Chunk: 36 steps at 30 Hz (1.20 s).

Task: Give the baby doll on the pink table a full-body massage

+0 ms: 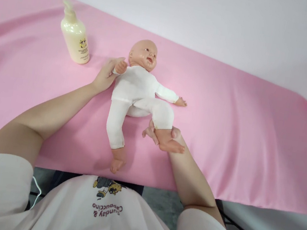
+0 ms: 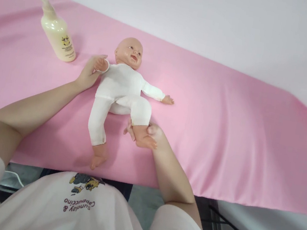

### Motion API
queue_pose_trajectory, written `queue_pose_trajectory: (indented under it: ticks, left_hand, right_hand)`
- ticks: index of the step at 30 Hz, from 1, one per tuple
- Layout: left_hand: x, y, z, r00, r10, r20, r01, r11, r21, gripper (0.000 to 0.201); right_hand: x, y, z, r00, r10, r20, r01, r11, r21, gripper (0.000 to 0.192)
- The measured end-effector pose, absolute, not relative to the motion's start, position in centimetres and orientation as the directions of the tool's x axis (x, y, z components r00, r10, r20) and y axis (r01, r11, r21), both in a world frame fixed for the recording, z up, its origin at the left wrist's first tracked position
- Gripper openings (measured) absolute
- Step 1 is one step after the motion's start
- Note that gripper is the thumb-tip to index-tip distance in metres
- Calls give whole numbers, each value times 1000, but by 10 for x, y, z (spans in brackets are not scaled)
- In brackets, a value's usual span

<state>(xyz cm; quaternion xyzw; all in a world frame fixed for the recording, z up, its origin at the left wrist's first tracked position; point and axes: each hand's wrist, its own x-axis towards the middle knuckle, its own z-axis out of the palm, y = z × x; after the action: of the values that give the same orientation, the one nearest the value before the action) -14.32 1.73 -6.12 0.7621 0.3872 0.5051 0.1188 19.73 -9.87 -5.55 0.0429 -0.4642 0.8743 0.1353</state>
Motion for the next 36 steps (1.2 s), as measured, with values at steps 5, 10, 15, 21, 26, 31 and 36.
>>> queue_pose_trajectory:
  ticks: [5, 10, 15, 21, 26, 31, 36]
  left_hand:
    - [-138, 6, -53, 378, 666, 643, 519, -728, 448, 43]
    - [-136, 2, -51, 406, 664, 628, 505, -736, 451, 39]
    - [-136, 3, -51, 390, 667, 635, 520, -728, 447, 40]
    - [-138, 8, -52, 257, 710, 656, 459, -687, 564, 54]
    - [-148, 26, -71, 51, 774, 631, 377, -600, 705, 68]
    - [-155, 42, -85, -114, 823, 557, 268, -514, 814, 66]
    - [-160, 53, -92, -166, 845, 508, 166, -483, 860, 65]
  right_hand:
    - [193, -100, -56, -814, 576, 76, -408, -473, -781, 58]
    - [190, -98, -57, -661, 700, -270, -271, -558, -784, 40]
    - [191, -99, -58, -698, 683, -216, -274, -533, -800, 45]
    - [190, -110, -56, -899, 436, 38, -289, -528, -799, 63]
    - [193, -106, -57, -995, -2, 103, -84, -555, -828, 66]
    - [190, -103, -51, -960, -258, -107, 209, -408, -889, 78]
    - [186, -105, -34, -936, -197, -293, 337, -254, -907, 79]
